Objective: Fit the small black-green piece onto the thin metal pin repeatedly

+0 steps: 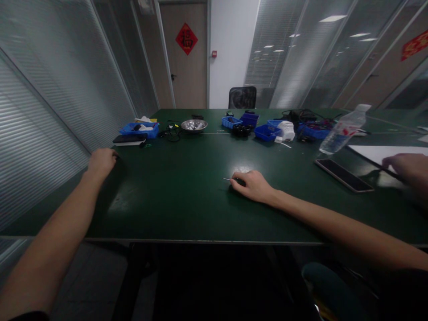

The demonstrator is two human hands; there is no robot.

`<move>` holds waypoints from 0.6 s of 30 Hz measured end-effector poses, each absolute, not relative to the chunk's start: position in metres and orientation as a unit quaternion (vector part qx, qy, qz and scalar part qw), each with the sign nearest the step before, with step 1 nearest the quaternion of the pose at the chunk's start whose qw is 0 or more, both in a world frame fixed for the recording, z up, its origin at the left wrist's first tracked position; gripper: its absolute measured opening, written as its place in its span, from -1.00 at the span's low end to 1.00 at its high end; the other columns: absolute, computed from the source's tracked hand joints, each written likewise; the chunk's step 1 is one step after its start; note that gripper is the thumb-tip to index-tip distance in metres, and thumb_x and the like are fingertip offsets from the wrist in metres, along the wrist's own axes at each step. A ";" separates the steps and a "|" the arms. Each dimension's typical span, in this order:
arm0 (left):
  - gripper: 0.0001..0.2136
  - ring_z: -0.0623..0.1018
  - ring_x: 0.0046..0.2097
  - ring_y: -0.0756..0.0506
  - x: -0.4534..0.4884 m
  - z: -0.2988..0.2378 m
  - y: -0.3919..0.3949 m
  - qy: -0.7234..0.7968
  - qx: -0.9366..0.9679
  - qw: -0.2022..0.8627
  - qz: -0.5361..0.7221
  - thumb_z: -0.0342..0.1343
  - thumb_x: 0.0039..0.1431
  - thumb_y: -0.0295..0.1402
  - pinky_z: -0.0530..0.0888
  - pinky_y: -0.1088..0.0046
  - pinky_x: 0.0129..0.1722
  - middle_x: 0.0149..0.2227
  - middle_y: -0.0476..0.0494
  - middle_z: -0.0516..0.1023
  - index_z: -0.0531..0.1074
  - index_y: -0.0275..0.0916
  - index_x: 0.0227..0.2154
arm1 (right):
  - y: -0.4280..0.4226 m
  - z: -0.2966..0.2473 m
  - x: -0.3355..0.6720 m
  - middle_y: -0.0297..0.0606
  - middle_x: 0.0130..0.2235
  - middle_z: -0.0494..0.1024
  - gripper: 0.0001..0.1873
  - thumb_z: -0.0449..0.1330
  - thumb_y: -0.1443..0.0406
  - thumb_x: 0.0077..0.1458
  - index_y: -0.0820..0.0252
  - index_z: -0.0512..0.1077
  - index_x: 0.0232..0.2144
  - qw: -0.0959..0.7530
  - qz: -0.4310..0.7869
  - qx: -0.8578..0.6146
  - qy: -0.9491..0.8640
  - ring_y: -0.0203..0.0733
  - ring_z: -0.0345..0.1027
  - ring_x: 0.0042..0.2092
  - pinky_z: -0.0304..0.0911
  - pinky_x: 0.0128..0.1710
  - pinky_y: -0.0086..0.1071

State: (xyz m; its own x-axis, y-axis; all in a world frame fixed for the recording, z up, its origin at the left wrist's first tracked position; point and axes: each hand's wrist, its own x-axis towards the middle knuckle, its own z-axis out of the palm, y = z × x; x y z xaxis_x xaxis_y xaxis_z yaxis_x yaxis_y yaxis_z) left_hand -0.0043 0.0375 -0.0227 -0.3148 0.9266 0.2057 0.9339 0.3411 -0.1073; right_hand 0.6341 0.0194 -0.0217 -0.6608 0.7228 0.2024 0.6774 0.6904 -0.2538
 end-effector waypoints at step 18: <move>-0.60 0.56 0.09 -0.39 0.006 -0.019 0.036 -0.817 -0.563 0.119 -0.035 0.01 0.39 -0.34 0.50 0.12 0.08 0.09 -0.47 0.62 0.60 -0.38 0.13 | 0.020 -0.020 0.635 -0.25 -0.38 0.63 -0.55 0.03 0.04 0.48 0.17 0.61 -0.10 0.142 0.091 -0.383 -0.908 -0.22 0.39 -0.42 0.16 -0.32 -0.34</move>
State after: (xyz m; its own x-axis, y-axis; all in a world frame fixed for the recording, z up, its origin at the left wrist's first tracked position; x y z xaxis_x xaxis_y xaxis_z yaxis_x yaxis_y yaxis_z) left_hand 0.0064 0.0357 -0.0188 -0.3386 0.9117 0.2328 0.9281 0.3644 -0.0771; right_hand 0.6348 0.0196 -0.0203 -0.6659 0.7221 0.1874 0.6704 0.6894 -0.2745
